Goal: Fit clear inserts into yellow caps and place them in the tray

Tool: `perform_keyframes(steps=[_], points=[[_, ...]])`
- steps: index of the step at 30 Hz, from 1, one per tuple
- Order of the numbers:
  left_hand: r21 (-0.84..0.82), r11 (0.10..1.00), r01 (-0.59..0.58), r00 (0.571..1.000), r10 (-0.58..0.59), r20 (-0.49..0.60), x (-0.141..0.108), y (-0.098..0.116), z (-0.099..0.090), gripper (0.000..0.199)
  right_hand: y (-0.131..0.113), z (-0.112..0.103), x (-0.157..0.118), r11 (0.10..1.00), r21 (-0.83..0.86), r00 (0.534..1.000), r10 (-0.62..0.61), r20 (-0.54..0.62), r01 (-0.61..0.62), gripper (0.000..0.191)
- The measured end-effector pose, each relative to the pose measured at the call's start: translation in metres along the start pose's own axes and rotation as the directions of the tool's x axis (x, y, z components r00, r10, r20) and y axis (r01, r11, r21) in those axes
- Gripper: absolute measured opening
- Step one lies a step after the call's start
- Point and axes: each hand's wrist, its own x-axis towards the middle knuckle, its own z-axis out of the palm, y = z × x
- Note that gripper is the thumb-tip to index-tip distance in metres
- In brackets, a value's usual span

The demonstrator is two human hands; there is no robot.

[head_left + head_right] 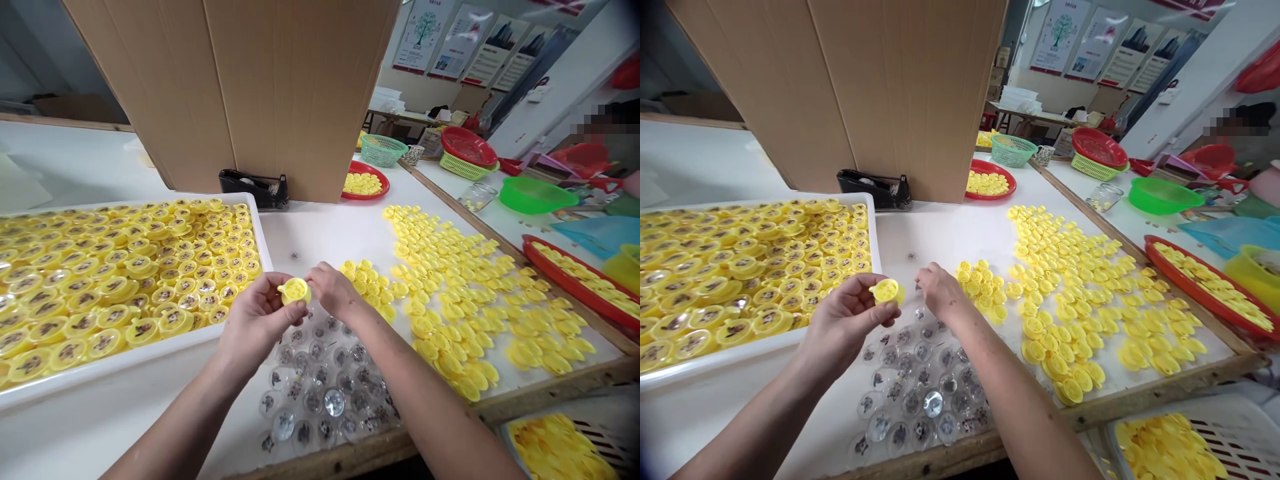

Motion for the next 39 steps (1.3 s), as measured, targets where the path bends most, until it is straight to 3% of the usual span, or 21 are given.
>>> perform_keyframes(steps=[6,11,18,28,35,39], points=[[-0.04,0.997,-0.059,0.993,0.055,-0.105,0.003,0.002,-0.01,0.034,-0.008,0.004,-0.012,0.999,-0.04,0.989,0.034,0.143,-0.029,0.013],[-0.056,0.998,-0.005,1.0,0.005,0.0,0.002,0.001,0.001,0.03,-0.019,0.007,-0.023,0.998,-0.055,0.959,0.057,0.278,-0.043,0.017],[0.044,0.992,0.121,0.986,-0.125,0.107,-0.005,-0.008,0.012,0.028,-0.02,-0.004,-0.031,0.992,-0.037,0.937,0.13,0.324,-0.124,0.02],[0.057,0.988,0.142,0.985,-0.147,0.09,-0.002,-0.012,0.013,0.033,-0.001,0.007,-0.045,0.994,0.056,0.966,0.081,0.246,-0.097,0.01],[0.075,0.985,0.155,0.982,-0.162,0.094,-0.005,-0.012,0.014,0.034,0.005,-0.004,-0.064,0.951,0.298,0.996,0.063,0.057,-0.077,0.006],[0.085,0.979,0.186,0.971,-0.196,0.134,-0.006,-0.014,0.016,0.033,0.013,-0.007,-0.077,0.888,0.443,0.993,0.113,0.044,-0.121,0.016]])
